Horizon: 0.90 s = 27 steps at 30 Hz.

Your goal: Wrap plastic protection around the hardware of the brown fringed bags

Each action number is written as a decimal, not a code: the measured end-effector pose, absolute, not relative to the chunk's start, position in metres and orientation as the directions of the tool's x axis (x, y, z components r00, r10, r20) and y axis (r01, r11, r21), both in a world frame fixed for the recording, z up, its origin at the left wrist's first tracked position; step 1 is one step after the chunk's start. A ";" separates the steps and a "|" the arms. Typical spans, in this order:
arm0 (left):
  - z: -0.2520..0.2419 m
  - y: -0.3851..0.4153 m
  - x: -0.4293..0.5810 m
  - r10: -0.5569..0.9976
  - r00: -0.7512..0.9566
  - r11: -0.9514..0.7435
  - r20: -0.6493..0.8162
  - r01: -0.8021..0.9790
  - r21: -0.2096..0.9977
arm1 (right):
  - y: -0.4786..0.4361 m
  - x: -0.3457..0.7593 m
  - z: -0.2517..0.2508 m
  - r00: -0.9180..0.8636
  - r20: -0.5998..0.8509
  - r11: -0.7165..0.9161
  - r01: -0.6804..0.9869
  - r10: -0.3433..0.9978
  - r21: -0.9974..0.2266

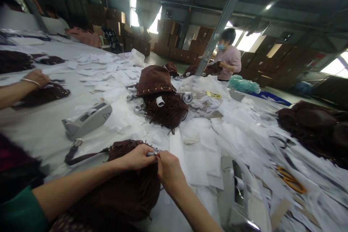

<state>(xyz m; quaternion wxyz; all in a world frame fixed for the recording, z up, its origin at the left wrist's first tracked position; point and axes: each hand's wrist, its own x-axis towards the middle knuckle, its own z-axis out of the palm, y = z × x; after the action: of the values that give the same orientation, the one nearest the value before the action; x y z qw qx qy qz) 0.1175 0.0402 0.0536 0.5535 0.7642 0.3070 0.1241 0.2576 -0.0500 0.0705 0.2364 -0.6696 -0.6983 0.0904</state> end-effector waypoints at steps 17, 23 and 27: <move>0.055 0.036 0.121 0.449 0.782 0.560 -0.433 0.132 0.818 | -0.058 0.260 0.031 0.018 0.727 0.413 0.813 0.687 -0.411; 0.055 0.033 0.123 0.429 0.785 0.577 -0.448 0.143 0.804 | -0.061 0.272 0.026 -0.109 0.714 0.476 0.812 0.692 -0.338; 0.056 0.032 0.123 0.382 0.812 0.581 -0.442 0.161 0.798 | -0.061 0.275 0.026 -0.097 0.713 0.471 0.811 0.694 -0.348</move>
<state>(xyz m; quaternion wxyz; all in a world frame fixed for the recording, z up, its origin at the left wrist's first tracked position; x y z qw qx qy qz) 0.1227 0.0319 0.0561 0.8370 0.4532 0.2996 0.0659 0.2753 -0.0613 0.0261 0.4374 -0.5100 -0.7377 -0.0667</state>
